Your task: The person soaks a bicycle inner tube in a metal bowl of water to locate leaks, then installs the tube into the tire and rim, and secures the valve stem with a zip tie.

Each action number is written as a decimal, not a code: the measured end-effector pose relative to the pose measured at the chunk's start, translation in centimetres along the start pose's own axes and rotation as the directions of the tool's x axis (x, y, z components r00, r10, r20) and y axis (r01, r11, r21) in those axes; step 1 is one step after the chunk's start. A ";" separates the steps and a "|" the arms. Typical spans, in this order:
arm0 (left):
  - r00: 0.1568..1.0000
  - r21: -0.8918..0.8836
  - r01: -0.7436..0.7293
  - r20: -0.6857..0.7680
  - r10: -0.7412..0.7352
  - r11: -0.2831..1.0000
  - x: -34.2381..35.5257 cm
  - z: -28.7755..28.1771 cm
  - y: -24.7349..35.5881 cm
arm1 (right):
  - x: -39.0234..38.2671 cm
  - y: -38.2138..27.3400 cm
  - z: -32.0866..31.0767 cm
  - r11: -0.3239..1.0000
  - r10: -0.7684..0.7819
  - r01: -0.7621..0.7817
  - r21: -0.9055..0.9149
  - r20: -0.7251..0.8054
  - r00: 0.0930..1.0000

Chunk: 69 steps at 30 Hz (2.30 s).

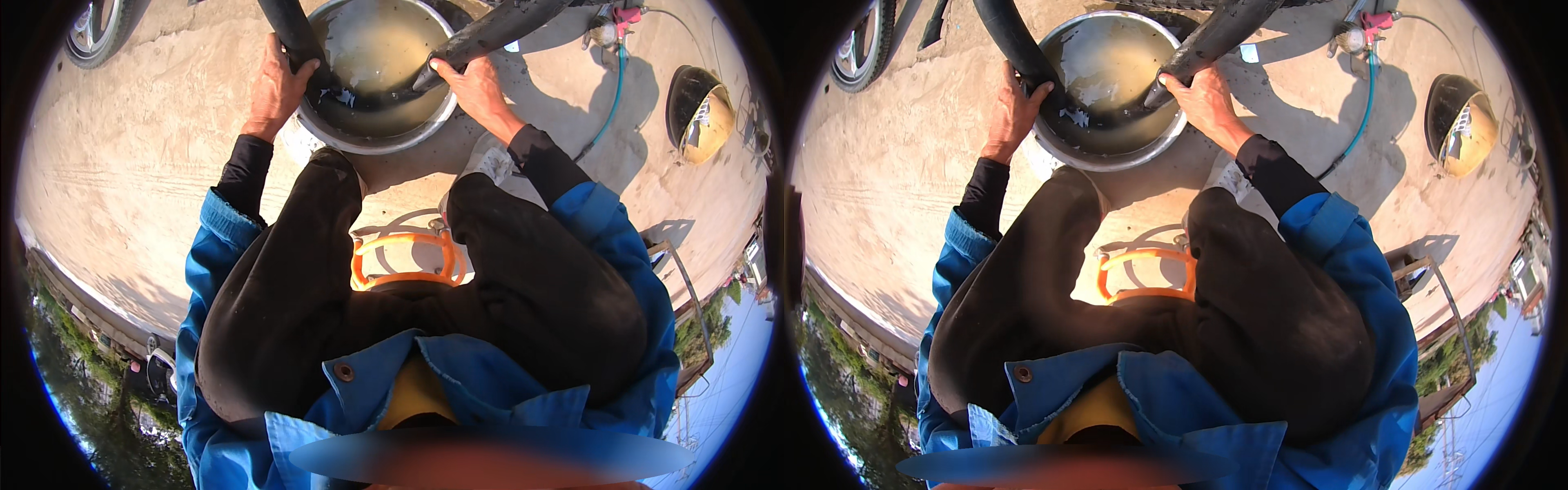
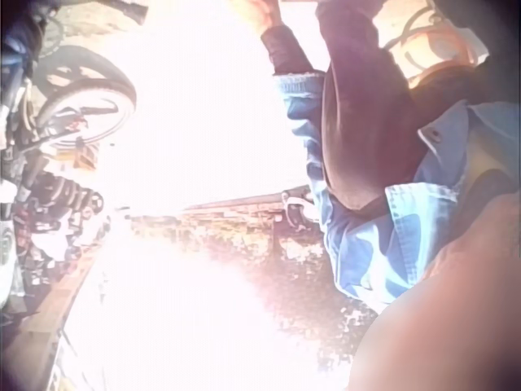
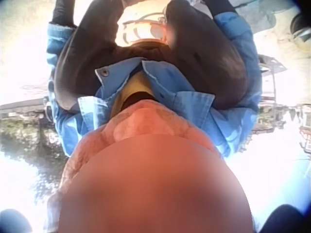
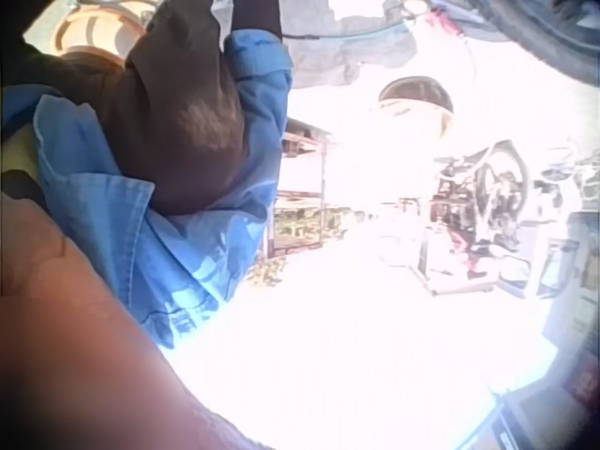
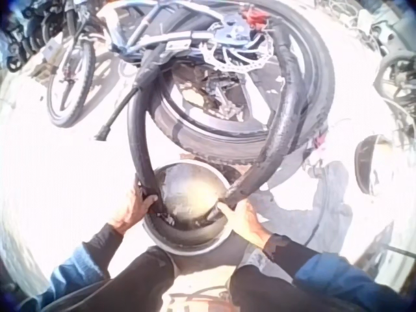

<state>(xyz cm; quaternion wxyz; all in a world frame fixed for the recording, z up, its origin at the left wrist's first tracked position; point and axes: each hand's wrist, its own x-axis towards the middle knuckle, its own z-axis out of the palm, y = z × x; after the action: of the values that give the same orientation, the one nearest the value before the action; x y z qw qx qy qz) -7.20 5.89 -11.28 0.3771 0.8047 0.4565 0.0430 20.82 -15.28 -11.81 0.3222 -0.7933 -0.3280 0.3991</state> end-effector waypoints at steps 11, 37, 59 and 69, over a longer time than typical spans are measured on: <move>1.000 0.008 -0.021 -0.021 0.021 1.000 -0.1 0.5 0.3 | 0.2 2.2 1.5 0.979 -0.110 0.102 -0.175 -0.035 0.993; 1.000 -0.018 0.009 -0.004 -0.009 1.000 -0.5 0.0 0.9 | -0.2 1.7 1.7 0.986 -0.125 0.120 -0.115 -0.038 0.991; 0.943 -0.088 -0.247 -0.249 0.219 0.965 13.1 -11.0 8.3 | -7.5 -2.2 -11.4 0.847 0.021 0.249 0.469 -0.498 0.867; 0.977 -0.170 -0.024 -0.214 -0.013 0.985 9.2 -9.7 7.0 | 2.6 -10.7 -23.0 0.959 -0.140 0.235 0.160 -0.454 0.880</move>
<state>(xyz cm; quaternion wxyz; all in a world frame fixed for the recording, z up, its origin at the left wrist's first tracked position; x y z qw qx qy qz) -0.97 16.40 -2.35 0.3933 0.7612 0.4870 0.1695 38.67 -12.81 6.32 0.5068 -0.7883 -0.2789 0.2097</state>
